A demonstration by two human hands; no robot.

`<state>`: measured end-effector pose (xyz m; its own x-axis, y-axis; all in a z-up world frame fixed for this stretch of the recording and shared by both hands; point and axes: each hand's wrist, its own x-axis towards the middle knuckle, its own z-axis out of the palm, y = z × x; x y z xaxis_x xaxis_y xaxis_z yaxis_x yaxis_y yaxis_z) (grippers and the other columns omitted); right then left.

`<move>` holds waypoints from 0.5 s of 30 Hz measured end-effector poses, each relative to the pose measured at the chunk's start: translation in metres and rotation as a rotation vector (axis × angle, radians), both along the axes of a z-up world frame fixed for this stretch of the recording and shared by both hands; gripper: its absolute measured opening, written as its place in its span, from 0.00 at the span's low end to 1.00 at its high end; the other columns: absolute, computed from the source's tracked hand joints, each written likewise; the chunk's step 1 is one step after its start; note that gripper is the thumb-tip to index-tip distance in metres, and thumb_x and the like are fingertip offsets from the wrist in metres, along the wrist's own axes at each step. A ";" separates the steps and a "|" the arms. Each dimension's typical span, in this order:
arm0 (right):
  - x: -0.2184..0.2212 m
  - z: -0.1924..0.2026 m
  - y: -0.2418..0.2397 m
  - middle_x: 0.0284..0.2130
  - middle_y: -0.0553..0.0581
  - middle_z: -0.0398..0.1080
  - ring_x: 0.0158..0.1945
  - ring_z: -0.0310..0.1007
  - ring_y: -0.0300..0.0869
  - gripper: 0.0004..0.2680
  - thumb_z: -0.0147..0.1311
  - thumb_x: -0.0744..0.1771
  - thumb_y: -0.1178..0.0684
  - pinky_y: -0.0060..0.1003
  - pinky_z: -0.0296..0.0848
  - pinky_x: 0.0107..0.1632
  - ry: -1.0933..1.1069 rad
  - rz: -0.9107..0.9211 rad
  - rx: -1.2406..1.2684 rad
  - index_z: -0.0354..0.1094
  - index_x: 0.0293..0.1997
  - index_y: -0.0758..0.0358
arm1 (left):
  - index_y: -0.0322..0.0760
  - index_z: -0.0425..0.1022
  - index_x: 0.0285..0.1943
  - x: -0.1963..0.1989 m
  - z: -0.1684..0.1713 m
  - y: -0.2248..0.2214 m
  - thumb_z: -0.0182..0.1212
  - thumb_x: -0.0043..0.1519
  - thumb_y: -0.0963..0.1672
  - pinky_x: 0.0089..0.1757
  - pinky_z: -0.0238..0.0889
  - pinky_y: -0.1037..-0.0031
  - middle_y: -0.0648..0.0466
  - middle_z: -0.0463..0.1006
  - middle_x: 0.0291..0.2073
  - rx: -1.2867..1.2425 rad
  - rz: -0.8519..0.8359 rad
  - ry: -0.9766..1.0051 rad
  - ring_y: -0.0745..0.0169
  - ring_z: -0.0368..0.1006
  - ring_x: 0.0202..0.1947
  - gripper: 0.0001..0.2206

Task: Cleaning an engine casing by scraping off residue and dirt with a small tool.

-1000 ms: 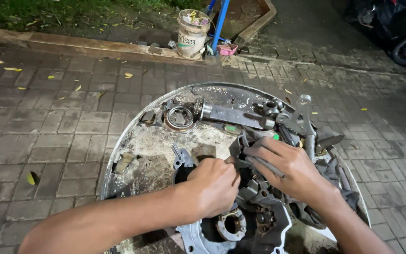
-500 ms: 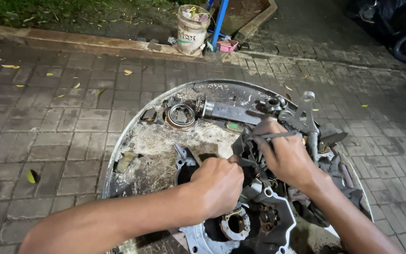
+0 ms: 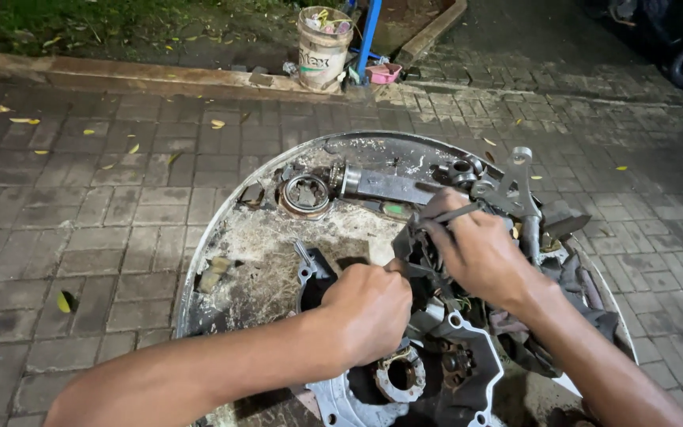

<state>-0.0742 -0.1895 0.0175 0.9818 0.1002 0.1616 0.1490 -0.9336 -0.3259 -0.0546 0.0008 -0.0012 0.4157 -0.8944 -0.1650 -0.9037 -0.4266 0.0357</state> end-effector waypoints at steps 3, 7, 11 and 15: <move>0.000 -0.005 -0.005 0.44 0.61 0.70 0.39 0.75 0.55 0.05 0.45 0.71 0.56 0.48 0.73 0.43 -0.124 0.082 0.013 0.59 0.50 0.65 | 0.37 0.75 0.37 0.000 0.005 0.000 0.46 0.62 0.39 0.22 0.68 0.66 0.52 0.79 0.24 0.028 -0.002 0.023 0.57 0.76 0.21 0.09; 0.002 -0.007 0.001 0.31 0.63 0.72 0.30 0.72 0.55 0.06 0.47 0.71 0.55 0.48 0.70 0.36 -0.052 0.114 -0.020 0.58 0.50 0.62 | 0.30 0.76 0.40 -0.002 0.009 0.004 0.45 0.66 0.40 0.20 0.68 0.69 0.50 0.77 0.25 0.051 -0.017 -0.003 0.62 0.73 0.17 0.11; 0.004 0.001 -0.002 0.32 0.60 0.69 0.27 0.69 0.49 0.03 0.44 0.72 0.56 0.44 0.72 0.30 -0.030 0.033 0.040 0.58 0.47 0.61 | 0.31 0.76 0.37 0.000 0.015 0.003 0.43 0.66 0.39 0.21 0.68 0.69 0.52 0.77 0.21 0.050 -0.012 0.035 0.61 0.72 0.17 0.12; 0.010 -0.013 -0.002 0.29 0.56 0.67 0.23 0.67 0.44 0.03 0.45 0.71 0.59 0.39 0.74 0.24 -0.057 0.195 0.015 0.55 0.48 0.63 | 0.26 0.74 0.43 0.000 0.018 0.005 0.41 0.65 0.37 0.22 0.71 0.70 0.46 0.76 0.28 0.027 0.007 0.090 0.59 0.70 0.18 0.12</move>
<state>-0.0645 -0.1911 0.0045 0.9334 0.2843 0.2190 0.3446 -0.8805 -0.3255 -0.0547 0.0054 0.0167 0.4042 -0.8864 -0.2256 -0.8945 -0.4347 0.1050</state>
